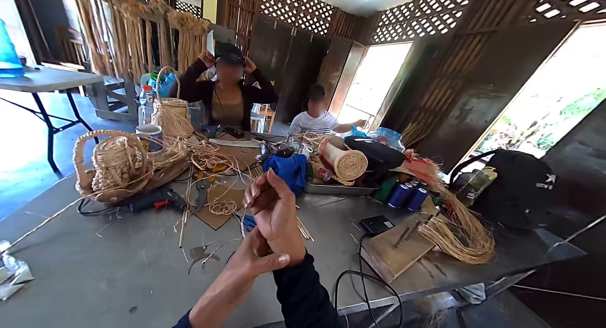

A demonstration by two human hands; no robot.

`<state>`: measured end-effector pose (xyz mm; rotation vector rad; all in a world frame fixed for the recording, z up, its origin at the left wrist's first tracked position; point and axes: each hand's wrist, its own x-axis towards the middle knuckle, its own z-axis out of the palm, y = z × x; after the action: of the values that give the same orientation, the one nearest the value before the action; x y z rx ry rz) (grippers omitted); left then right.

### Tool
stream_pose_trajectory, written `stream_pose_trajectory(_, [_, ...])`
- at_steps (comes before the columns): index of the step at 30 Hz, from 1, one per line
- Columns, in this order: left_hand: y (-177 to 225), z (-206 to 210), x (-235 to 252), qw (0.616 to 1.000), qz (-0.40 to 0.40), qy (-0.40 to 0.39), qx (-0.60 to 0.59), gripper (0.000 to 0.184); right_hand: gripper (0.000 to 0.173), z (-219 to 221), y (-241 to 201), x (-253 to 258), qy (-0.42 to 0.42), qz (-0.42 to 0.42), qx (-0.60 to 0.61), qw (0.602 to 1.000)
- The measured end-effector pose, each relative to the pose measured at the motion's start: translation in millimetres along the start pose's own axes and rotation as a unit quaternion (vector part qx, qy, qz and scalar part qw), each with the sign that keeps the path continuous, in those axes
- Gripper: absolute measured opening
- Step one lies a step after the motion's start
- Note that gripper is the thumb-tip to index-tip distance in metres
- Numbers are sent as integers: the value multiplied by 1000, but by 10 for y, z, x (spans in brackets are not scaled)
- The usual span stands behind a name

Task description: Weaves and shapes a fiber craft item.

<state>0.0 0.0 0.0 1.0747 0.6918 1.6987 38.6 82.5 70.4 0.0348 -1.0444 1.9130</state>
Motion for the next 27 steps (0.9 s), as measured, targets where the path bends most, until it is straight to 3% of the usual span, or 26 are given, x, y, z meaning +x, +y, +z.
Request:
stream_pose_trajectory(2, [65,-125,-98,995,-14,71,64,89,38,-105,63,-59,14,-25,-83,996])
stream_pose_trajectory(7, [225,-613,-360,971,11,127,202,68,24,-359,284,-146,-7,-39,-267,963])
stream_pose_trajectory(13, [447,-1034,-503,956,56,176,230,49,13,-422,502,-179,-60,33,-382,922])
stream_pose_trajectory(21, [689,-1321,-422,923,92,242,285,24,14,-656,371,90,4,-48,-505,862])
stream_pose_trajectory(24, [727,-1418,-336,907,78,252,328,19,14,-765,329,234,26,8,-574,819])
stream_pose_trajectory(27, [762,-1473,-195,880,48,256,398,13,17,-826,356,351,14,67,-662,747])
